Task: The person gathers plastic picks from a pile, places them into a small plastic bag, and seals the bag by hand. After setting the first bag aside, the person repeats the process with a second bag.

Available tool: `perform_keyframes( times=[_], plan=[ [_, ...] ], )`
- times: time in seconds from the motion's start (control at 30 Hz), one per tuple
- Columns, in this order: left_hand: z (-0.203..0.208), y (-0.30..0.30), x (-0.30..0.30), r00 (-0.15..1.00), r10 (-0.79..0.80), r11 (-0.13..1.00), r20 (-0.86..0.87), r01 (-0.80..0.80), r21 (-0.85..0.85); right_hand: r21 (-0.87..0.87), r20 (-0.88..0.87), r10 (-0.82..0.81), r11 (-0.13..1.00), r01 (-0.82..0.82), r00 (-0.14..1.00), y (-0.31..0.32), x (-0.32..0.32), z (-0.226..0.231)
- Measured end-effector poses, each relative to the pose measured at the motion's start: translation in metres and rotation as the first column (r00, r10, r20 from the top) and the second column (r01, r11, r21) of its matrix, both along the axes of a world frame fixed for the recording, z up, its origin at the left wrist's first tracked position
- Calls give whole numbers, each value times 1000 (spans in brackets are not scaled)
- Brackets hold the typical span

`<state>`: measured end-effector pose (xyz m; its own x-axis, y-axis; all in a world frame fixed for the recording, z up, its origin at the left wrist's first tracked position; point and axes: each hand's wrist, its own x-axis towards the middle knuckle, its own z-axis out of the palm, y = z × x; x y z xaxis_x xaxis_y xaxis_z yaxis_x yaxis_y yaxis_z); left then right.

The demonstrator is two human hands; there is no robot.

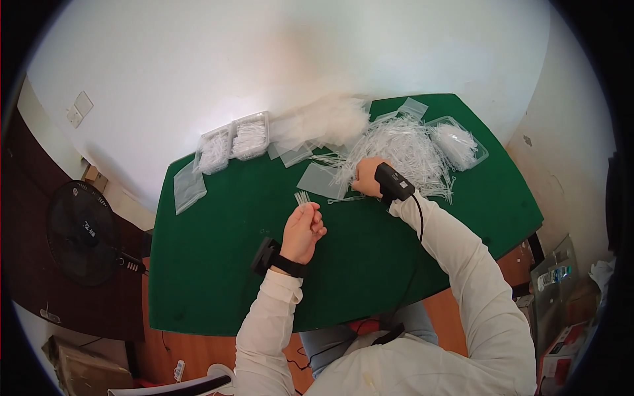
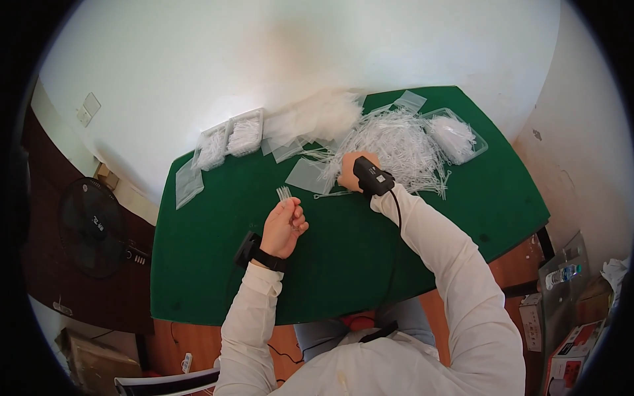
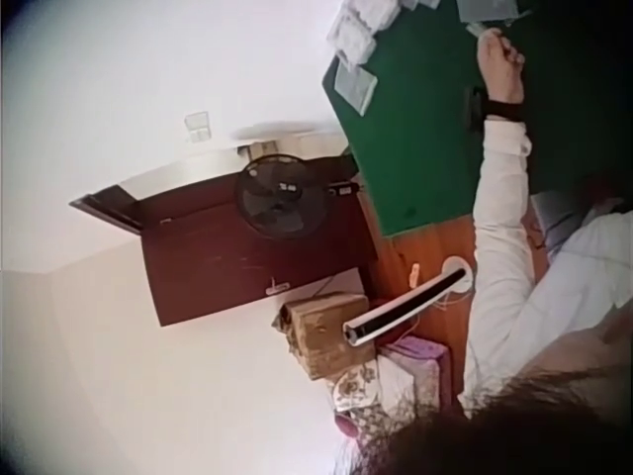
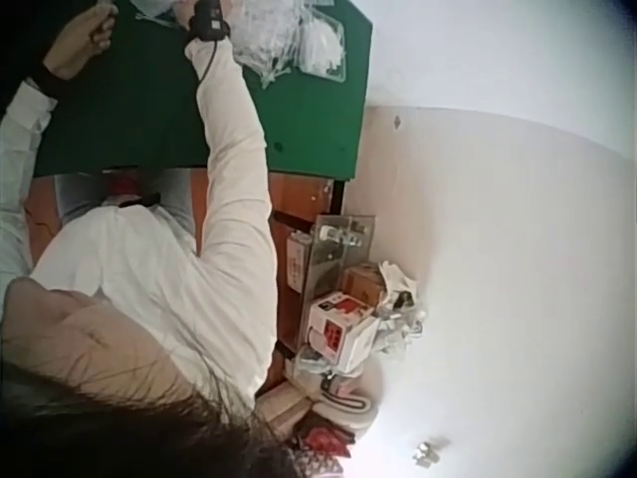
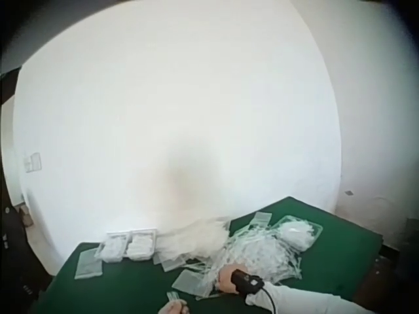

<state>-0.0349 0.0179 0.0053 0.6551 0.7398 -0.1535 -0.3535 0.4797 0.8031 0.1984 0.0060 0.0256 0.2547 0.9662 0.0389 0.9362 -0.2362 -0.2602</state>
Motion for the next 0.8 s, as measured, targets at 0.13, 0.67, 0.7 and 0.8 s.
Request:
perform_keyframes(
  times=[0.13,0.67,0.7,0.8],
  plan=[
    [-5,2,1,1000,-23,1000,3,23,-8,-5,-194,36,999,-38,980,-5,6,3],
    [22,11,-16,881,-413,905,-230,425,3,368,-489,603,798,-478,631,-56,-42,41],
    [21,13,-17,884,-415,905,-214,426,6,364,-494,619,785,-501,611,-56,-38,42],
    [19,12,-17,889,-421,902,-181,431,13,292,-482,624,776,-559,615,-56,-35,49]
  ],
)
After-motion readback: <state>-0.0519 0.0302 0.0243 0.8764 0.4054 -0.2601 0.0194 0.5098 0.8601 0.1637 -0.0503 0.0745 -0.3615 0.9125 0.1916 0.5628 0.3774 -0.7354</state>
